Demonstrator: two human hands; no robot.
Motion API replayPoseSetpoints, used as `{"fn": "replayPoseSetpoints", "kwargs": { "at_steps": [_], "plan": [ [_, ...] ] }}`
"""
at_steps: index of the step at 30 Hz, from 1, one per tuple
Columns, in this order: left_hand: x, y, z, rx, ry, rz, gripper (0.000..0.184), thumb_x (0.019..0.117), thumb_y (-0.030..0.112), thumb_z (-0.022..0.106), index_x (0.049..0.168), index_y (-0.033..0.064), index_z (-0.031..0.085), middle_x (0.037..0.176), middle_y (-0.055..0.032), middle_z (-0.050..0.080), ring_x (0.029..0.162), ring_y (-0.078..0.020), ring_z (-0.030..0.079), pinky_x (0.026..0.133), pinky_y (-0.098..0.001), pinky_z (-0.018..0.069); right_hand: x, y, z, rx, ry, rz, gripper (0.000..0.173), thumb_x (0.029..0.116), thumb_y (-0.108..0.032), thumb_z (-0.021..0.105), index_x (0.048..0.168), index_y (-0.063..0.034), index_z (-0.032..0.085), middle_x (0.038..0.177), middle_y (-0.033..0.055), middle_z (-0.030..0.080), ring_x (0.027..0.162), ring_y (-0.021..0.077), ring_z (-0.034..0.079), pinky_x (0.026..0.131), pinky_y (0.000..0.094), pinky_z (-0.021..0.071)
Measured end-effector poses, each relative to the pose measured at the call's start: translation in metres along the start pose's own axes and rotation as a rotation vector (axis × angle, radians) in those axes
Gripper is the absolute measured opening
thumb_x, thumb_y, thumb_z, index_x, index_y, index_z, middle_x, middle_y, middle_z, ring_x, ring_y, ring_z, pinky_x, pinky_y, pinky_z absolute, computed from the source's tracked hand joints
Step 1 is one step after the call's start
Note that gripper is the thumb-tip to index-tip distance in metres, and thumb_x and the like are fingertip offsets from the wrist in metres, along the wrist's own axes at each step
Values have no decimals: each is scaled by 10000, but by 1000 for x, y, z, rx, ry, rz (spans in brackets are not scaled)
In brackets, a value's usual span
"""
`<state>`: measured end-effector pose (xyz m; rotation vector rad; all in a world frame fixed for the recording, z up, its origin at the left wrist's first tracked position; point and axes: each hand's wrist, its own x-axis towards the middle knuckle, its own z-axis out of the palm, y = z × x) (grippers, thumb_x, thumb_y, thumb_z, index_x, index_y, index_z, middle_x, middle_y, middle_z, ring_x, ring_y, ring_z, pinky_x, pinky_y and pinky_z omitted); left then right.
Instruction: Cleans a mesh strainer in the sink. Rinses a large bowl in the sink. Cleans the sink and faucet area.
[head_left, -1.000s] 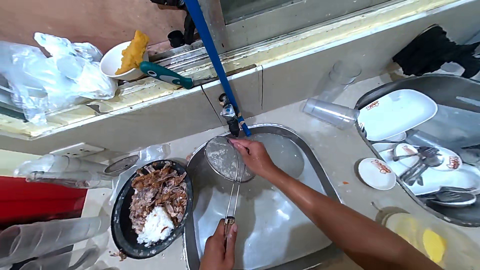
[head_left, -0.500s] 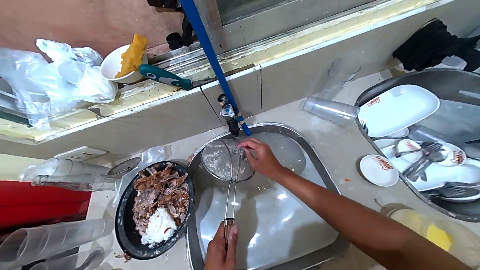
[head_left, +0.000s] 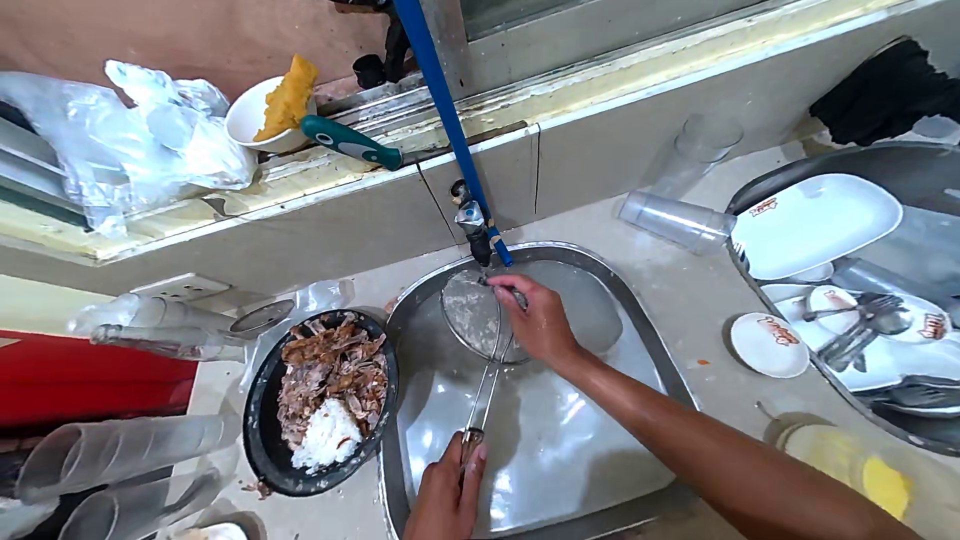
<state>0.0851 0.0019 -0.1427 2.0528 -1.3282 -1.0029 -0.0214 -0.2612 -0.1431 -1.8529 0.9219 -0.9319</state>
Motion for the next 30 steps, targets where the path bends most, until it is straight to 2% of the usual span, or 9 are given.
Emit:
{"fn": "replayPoseSetpoints", "kwargs": {
  "at_steps": [5, 9, 12, 15, 17, 21, 24, 27, 30],
  "plan": [
    [28, -11, -12, 158, 16, 68, 503, 1061, 539, 422, 1059, 84, 635, 608, -3, 541, 506, -143, 547, 490, -364, 502, 52, 14, -7, -123, -137, -34, 255, 1070, -179, 506, 1149, -65, 720, 1073, 98, 736, 1009, 203, 709, 925, 448, 573],
    [60, -12, -40, 367, -30, 12, 614, 1043, 627, 358, 1066, 84, 643, 657, -51, 582, 591, -224, 616, 573, -451, 544, 76, 20, -5, -143, -292, 79, 336, 1080, -214, 503, 1297, -33, 686, 1276, 145, 700, 1197, 256, 665, 1078, 490, 499],
    [78, -6, -55, 461, -109, -25, 593, 1054, 604, 336, 1094, 90, 629, 723, -88, 612, 664, -274, 646, 637, -499, 553, 60, 16, 10, -158, -260, -27, 227, 1044, -137, 537, 1040, -21, 733, 1062, 152, 725, 1012, 284, 699, 922, 516, 553],
    [93, 13, -63, 531, -215, -94, 612, 1064, 608, 313, 1156, 88, 623, 836, -139, 661, 801, -335, 689, 729, -550, 564, 13, 12, 33, -241, -480, -203, 288, 1072, -164, 504, 1200, -137, 761, 1217, 30, 746, 1241, 155, 651, 1206, 412, 405],
    [96, 16, -61, 560, -225, -105, 608, 1065, 607, 299, 1167, 95, 611, 848, -141, 666, 816, -341, 696, 732, -548, 566, 12, 17, 36, -256, -577, -278, 301, 1084, -156, 483, 1219, -115, 749, 1231, 13, 746, 1285, 129, 625, 1269, 396, 290],
    [79, 6, -54, 584, -197, -99, 604, 1062, 608, 289, 1155, 101, 605, 806, -134, 662, 778, -347, 699, 691, -556, 570, 56, 23, 22, -150, -398, -289, 310, 1067, -84, 468, 1202, -96, 747, 1177, 94, 746, 1115, 231, 704, 1023, 472, 546],
    [56, 0, -54, 606, -187, -89, 552, 1068, 561, 330, 1170, 98, 613, 806, -138, 674, 763, -361, 704, 673, -570, 568, 69, 33, 18, -172, -345, -228, 290, 1072, -118, 496, 1193, -118, 760, 1124, 115, 749, 1074, 256, 702, 1004, 463, 542],
    [38, -1, -55, 594, -176, -81, 475, 1079, 488, 382, 1221, 93, 603, 849, -143, 695, 784, -362, 715, 689, -569, 576, 76, 53, 21, -118, -285, -71, 269, 1065, -117, 495, 1170, -3, 715, 1118, 168, 718, 1064, 275, 695, 995, 471, 544],
    [38, -11, -55, 567, -95, -1, 469, 1075, 492, 365, 1175, 98, 599, 747, -99, 650, 681, -309, 688, 620, -520, 574, 82, 58, 26, 43, -281, 0, 298, 1071, -228, 529, 1257, -75, 704, 1181, 96, 735, 1095, 183, 696, 1002, 435, 548]
  ]
}}
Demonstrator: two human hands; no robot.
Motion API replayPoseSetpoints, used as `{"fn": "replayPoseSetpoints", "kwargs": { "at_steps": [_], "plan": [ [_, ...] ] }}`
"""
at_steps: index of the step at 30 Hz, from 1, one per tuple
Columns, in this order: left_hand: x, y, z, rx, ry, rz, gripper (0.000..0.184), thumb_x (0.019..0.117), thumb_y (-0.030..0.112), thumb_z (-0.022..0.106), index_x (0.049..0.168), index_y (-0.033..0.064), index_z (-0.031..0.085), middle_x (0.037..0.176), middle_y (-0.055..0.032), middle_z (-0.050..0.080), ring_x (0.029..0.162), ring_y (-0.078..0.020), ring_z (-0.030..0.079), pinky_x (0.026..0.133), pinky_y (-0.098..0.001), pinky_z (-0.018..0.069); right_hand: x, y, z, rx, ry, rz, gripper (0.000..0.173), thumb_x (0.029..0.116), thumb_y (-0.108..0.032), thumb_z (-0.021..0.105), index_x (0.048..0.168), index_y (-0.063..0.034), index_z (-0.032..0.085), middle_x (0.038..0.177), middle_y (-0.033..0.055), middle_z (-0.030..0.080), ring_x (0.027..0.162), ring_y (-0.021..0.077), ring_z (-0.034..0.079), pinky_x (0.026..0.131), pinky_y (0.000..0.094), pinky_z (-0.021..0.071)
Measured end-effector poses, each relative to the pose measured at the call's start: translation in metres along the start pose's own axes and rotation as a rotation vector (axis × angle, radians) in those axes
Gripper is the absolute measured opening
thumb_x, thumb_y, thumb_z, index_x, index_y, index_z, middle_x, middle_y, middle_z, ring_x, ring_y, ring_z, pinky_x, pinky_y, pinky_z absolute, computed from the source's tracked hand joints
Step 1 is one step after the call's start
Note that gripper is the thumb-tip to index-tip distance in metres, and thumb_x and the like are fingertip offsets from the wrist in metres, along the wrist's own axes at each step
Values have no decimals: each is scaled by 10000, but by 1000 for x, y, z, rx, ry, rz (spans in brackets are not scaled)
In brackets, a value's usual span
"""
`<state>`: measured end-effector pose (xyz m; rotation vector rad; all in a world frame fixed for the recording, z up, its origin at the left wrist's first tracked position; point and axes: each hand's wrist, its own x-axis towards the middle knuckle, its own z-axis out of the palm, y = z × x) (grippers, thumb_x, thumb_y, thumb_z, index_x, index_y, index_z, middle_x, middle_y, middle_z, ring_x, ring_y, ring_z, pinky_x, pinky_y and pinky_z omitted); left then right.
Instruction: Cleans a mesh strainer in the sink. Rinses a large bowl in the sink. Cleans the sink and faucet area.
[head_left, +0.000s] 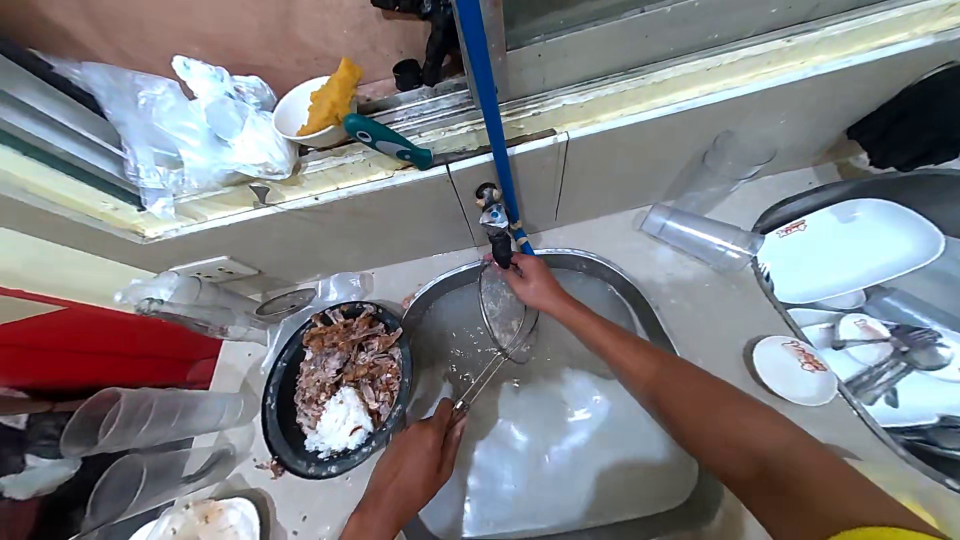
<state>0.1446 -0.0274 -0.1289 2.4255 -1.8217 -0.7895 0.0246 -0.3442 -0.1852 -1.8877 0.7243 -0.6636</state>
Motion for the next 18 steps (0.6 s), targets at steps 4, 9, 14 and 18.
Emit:
{"fn": "replayPoseSetpoints", "kwargs": {
  "at_steps": [4, 9, 14, 18],
  "plan": [
    [-2, -1, 6, -6, 50, 3, 492, 1067, 506, 366, 1146, 90, 616, 701, -97, 640, 629, -307, 681, 573, -514, 567, -27, -18, 8, 3, 116, -32, 284, 1074, -225, 507, 1194, -116, 740, 1173, 23, 754, 1060, 121, 704, 969, 413, 564],
    [-5, -4, 28, -127, 91, -24, 526, 1063, 527, 385, 1088, 63, 630, 645, -74, 606, 569, -261, 645, 543, -473, 559, -81, -15, 31, -71, -12, -263, 291, 1049, -88, 527, 1221, -113, 761, 1279, -8, 730, 1287, 104, 623, 1224, 421, 399],
    [-8, -2, 27, -84, 163, 24, 527, 1063, 542, 361, 1043, 87, 627, 607, -36, 572, 522, -220, 615, 491, -443, 542, -49, -16, 10, -70, 68, -102, 278, 1068, -149, 524, 1223, -119, 752, 1192, 34, 753, 1110, 139, 706, 1034, 406, 556],
    [4, 3, 18, -129, 155, 24, 528, 1065, 524, 376, 1037, 66, 636, 611, -37, 568, 536, -206, 609, 522, -422, 547, -68, -24, 23, -76, -47, -332, 317, 1028, -28, 509, 1218, -81, 757, 1259, 43, 739, 1241, 165, 665, 1151, 424, 484]
  ]
}}
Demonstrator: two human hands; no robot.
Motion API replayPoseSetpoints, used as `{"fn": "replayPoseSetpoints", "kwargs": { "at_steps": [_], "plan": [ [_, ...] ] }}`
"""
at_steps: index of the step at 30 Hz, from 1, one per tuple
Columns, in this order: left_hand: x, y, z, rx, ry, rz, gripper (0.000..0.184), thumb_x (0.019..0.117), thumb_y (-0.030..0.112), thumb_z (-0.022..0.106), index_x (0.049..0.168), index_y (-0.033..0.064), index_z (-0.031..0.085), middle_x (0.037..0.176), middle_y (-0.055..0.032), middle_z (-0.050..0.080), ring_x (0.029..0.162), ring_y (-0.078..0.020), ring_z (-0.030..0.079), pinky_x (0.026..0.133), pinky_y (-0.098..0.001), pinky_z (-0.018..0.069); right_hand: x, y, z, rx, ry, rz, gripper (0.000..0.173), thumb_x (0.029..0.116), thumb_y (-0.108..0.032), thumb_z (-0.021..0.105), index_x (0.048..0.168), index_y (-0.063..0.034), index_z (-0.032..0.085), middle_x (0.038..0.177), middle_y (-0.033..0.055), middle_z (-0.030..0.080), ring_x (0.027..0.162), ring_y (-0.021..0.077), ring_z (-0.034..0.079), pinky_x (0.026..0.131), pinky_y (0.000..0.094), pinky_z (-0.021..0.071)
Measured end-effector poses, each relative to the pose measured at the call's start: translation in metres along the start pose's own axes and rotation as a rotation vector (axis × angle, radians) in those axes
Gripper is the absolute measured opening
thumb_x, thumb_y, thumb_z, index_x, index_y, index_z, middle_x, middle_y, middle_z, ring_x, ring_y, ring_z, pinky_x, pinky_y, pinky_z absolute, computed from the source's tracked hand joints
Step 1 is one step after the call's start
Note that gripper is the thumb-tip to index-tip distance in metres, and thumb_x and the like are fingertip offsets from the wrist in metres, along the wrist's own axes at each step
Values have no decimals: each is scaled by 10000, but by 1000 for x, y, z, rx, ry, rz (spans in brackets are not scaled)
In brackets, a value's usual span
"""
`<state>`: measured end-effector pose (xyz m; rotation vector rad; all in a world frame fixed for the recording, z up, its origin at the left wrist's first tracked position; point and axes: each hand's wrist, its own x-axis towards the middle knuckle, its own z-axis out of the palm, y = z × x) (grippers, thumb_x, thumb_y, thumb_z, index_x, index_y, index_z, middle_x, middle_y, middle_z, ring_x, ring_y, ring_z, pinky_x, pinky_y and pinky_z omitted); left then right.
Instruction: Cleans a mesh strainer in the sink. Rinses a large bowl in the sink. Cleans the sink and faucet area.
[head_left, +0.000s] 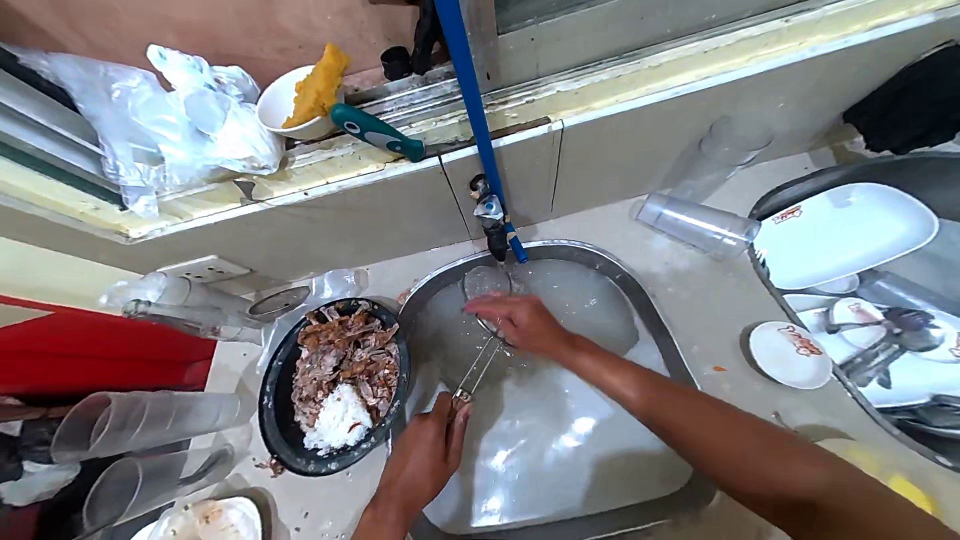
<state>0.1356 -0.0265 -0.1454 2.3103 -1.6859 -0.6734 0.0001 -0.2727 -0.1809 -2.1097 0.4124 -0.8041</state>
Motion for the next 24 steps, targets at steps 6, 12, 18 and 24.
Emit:
{"fn": "replayPoseSetpoints", "kwargs": {
  "at_steps": [6, 12, 18, 24],
  "plan": [
    [0, 3, 2, 48, -6, -7, 517, 1060, 529, 378, 1064, 82, 637, 630, -47, 594, 545, -233, 631, 519, -453, 553, 5, -4, -12, -64, 46, 199, 292, 1058, -127, 523, 1227, -128, 760, 1240, 20, 746, 1171, 161, 693, 1088, 452, 521],
    [-4, 7, 3, 77, 7, 11, 519, 1060, 531, 377, 1038, 82, 635, 612, -42, 581, 532, -224, 626, 504, -440, 548, 19, 11, -27, -112, 41, 341, 288, 1068, -163, 517, 1220, -110, 756, 1111, 80, 767, 1000, 214, 734, 936, 482, 578],
    [-10, 9, 8, 22, 97, -13, 508, 1056, 522, 415, 1019, 71, 646, 585, -26, 562, 493, -196, 594, 480, -414, 538, 21, 15, -19, -70, 35, 265, 306, 1070, -141, 497, 1238, -119, 752, 1100, 69, 774, 996, 195, 741, 926, 469, 591],
    [-6, 31, 22, -104, 195, -76, 430, 1051, 426, 467, 1009, 35, 641, 567, -12, 542, 470, -156, 562, 464, -362, 511, 19, -16, 4, 82, 360, 327, 229, 1075, -160, 525, 1153, -63, 717, 1039, 81, 753, 837, 171, 708, 764, 402, 592]
  ]
}}
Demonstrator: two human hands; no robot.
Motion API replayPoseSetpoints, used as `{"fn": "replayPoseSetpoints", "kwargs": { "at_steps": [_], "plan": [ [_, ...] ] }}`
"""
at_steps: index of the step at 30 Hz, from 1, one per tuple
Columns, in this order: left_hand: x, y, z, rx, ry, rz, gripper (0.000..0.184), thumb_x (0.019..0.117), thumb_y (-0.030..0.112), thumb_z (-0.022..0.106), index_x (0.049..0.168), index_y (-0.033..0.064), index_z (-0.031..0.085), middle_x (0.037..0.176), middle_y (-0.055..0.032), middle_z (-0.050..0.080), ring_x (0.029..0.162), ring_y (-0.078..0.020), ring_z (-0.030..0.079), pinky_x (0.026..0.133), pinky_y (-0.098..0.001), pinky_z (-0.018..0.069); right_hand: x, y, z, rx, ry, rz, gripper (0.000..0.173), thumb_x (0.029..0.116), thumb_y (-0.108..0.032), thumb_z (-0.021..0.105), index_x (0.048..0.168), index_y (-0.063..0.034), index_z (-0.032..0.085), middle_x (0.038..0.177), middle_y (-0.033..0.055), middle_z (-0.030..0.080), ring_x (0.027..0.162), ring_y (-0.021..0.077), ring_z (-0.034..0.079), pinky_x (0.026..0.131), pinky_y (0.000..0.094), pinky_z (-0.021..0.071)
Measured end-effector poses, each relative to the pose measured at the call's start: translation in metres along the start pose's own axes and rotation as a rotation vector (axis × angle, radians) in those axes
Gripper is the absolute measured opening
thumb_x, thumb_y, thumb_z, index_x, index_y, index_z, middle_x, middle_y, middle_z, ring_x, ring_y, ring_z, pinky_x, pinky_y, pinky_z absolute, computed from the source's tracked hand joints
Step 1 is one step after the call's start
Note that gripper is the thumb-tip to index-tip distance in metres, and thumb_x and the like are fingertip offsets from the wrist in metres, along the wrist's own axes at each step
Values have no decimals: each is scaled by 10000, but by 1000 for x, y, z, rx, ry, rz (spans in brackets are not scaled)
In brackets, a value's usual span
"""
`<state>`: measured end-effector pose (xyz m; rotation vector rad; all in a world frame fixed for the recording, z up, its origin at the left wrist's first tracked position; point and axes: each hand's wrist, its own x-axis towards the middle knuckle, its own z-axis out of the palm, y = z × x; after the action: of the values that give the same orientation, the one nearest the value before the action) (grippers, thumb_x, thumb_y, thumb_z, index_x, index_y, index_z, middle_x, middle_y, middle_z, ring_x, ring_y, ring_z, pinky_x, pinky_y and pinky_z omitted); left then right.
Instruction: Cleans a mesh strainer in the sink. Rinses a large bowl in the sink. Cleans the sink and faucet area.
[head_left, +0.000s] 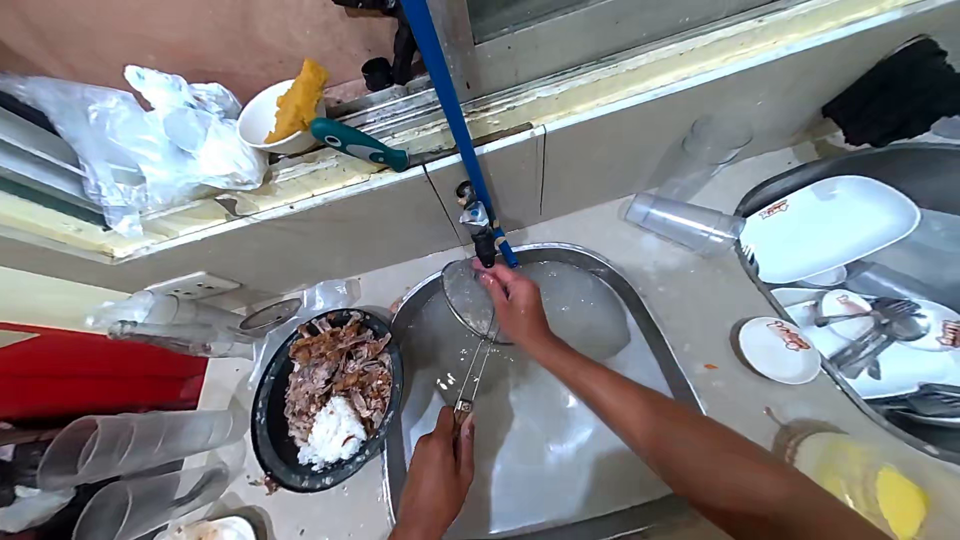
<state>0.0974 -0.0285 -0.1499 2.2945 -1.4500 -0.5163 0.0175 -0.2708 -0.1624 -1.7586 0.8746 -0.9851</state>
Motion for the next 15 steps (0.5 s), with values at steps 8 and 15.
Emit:
{"fn": "replayPoseSetpoints", "kwargs": {
  "at_steps": [8, 15],
  "plan": [
    [-5, 50, 28, -229, 71, -152, 345, 1057, 351, 502, 1009, 35, 632, 564, 20, 515, 466, -108, 523, 468, -310, 481, -8, 15, -16, 183, 239, 58, 308, 1095, -162, 490, 1315, -36, 665, 1275, 97, 711, 1070, 162, 705, 938, 366, 579],
    [30, 72, 35, -397, 178, -263, 321, 1070, 331, 491, 1057, 36, 617, 617, 17, 522, 504, -112, 525, 502, -307, 490, -45, -9, 19, 149, 86, 37, 336, 1075, -160, 526, 1382, -158, 662, 1368, -12, 676, 1103, 78, 698, 921, 319, 613]
  ]
}}
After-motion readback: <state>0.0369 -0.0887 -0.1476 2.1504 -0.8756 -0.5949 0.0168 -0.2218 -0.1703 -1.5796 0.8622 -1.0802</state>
